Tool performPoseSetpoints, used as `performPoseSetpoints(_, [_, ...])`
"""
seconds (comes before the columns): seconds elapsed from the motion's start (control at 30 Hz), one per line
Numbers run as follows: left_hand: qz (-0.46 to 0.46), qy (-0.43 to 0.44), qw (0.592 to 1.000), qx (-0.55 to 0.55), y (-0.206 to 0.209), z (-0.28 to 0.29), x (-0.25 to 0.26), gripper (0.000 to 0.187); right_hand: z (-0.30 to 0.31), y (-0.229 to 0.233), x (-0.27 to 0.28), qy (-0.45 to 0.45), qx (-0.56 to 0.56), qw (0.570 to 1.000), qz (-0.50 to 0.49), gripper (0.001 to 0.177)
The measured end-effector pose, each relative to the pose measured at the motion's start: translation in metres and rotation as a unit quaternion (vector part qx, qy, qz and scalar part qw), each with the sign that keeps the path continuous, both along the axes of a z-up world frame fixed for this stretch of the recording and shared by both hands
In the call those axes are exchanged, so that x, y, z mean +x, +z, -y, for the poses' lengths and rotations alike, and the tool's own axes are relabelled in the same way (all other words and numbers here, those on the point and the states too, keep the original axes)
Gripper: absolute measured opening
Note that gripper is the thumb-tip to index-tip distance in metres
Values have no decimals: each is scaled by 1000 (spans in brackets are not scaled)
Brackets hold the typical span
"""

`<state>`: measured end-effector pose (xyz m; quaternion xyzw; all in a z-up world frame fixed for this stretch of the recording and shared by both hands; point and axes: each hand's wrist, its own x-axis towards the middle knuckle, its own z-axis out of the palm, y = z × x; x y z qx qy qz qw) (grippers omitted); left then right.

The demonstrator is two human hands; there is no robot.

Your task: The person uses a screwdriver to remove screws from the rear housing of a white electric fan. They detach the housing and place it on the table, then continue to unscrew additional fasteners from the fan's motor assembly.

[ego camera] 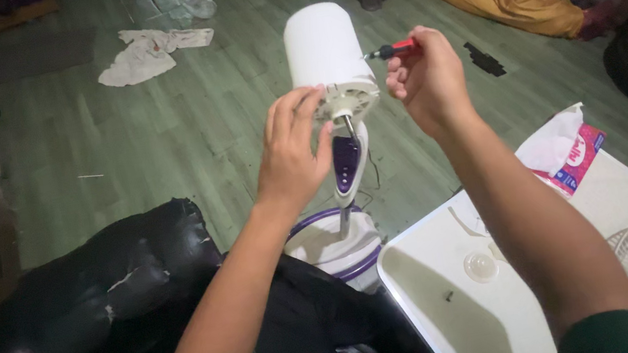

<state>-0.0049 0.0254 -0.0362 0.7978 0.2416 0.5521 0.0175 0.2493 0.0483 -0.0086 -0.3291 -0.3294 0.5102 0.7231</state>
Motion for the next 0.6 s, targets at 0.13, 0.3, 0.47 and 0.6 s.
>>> performPoseSetpoints(0.13, [10, 19, 1000, -17, -24, -11, 7, 67, 24, -24, 11, 12, 4, 993, -115, 19])
performPoseSetpoints(0.3, [83, -22, 983, -160, -87, -36, 30, 101, 75, -80, 8, -26, 34, 992, -115, 10])
performPoseSetpoints(0.47, [-47, 18, 959, -281, -154, -82, 62, 109, 122, -156, 15, -111, -19, 989, 92, 15])
performPoseSetpoints(0.6, [-12, -75, 919, -386, -181, -87, 94, 84, 141, -204, 19, -193, -124, 877, 423, 13])
